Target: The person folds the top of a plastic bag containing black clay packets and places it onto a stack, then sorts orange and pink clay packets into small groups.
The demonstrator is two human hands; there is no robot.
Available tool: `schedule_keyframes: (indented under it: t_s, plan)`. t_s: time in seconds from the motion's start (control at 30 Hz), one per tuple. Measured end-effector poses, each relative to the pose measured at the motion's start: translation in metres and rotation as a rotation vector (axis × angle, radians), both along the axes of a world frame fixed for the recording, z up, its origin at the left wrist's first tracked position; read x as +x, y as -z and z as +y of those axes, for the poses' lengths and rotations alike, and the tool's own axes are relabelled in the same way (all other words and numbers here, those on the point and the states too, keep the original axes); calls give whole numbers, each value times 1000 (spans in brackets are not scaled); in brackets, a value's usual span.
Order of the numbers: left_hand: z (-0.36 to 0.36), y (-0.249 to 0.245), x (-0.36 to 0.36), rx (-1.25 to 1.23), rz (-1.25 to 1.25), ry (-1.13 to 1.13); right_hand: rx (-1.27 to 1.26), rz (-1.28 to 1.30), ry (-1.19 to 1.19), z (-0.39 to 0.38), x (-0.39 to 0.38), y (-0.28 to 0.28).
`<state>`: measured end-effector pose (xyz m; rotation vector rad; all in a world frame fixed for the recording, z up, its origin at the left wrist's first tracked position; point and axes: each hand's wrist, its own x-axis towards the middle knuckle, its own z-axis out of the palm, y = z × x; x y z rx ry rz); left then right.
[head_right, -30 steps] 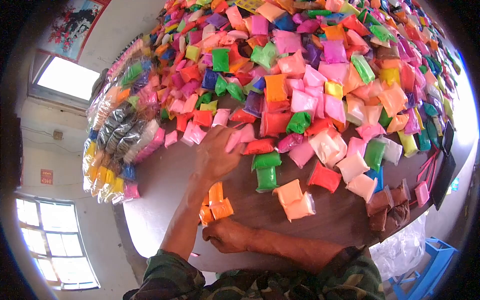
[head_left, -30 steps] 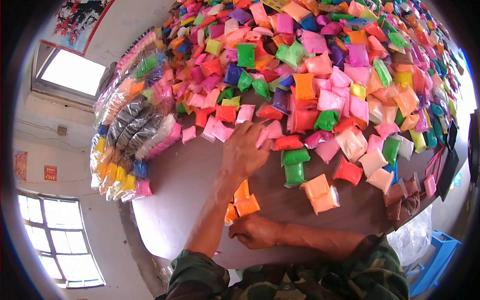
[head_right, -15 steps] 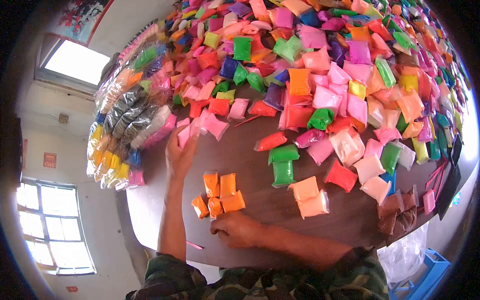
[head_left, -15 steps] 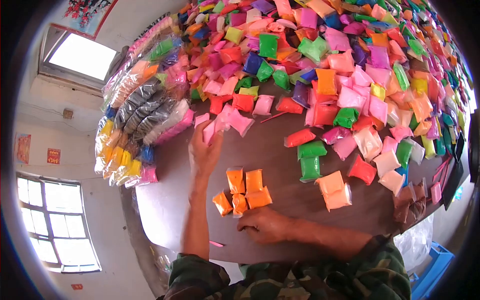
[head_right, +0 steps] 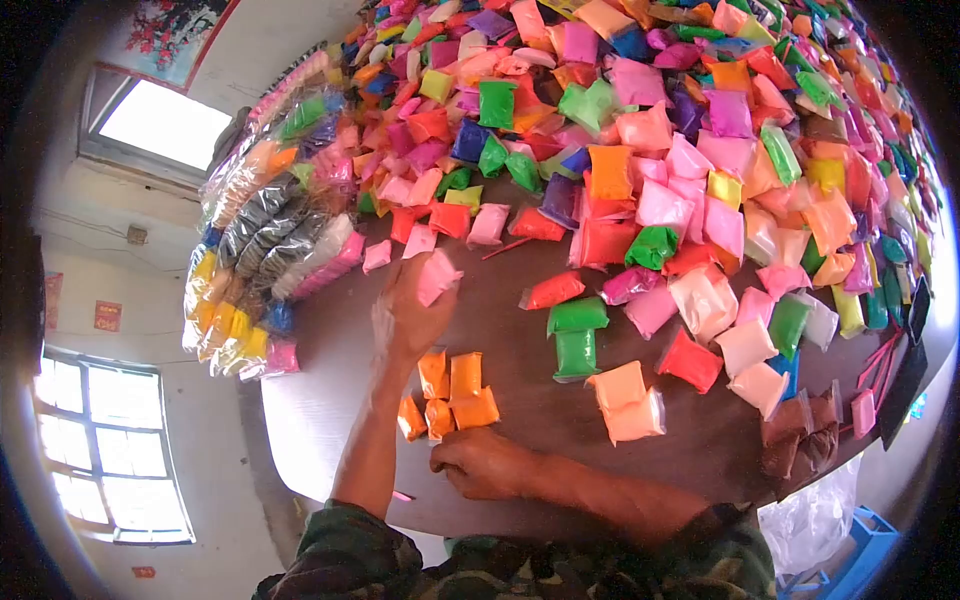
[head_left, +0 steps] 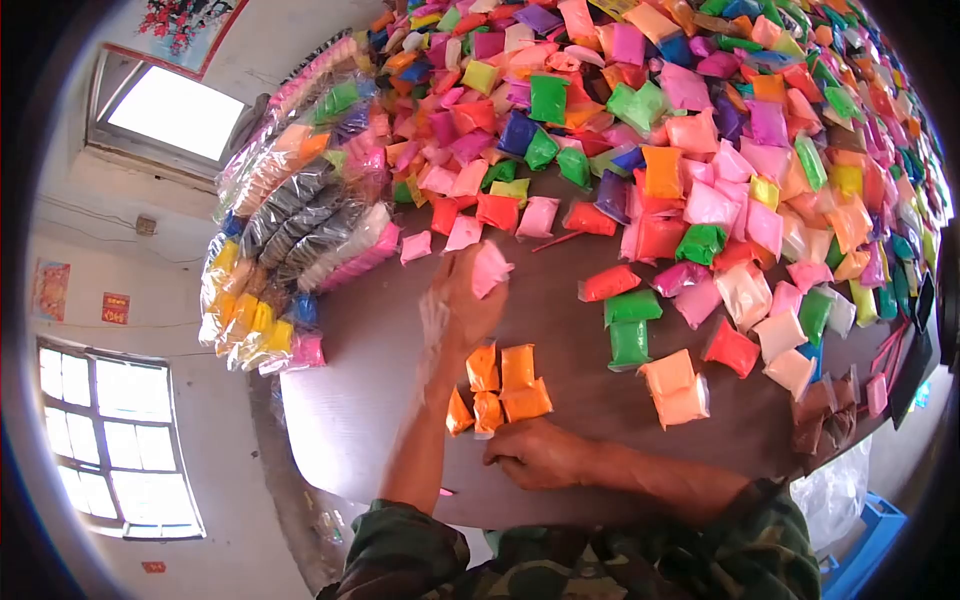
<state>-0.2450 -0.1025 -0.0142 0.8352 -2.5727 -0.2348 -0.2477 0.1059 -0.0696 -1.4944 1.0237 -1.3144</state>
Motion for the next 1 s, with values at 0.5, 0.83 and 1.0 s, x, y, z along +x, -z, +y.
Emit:
schedule_keyframes:
  t_s: [0.5, 0.83, 1.0]
  plan:
    - [-57, 0, 0, 30, -165, 10, 28, -9, -22, 2, -4, -7]
    - [-56, -30, 101, -1, -356, 32, 37, -11, 9, 4, -4, -12]
    - [-82, -40, 109, 133, -264, 66, 84, 5, -19, 3, -6, -14]
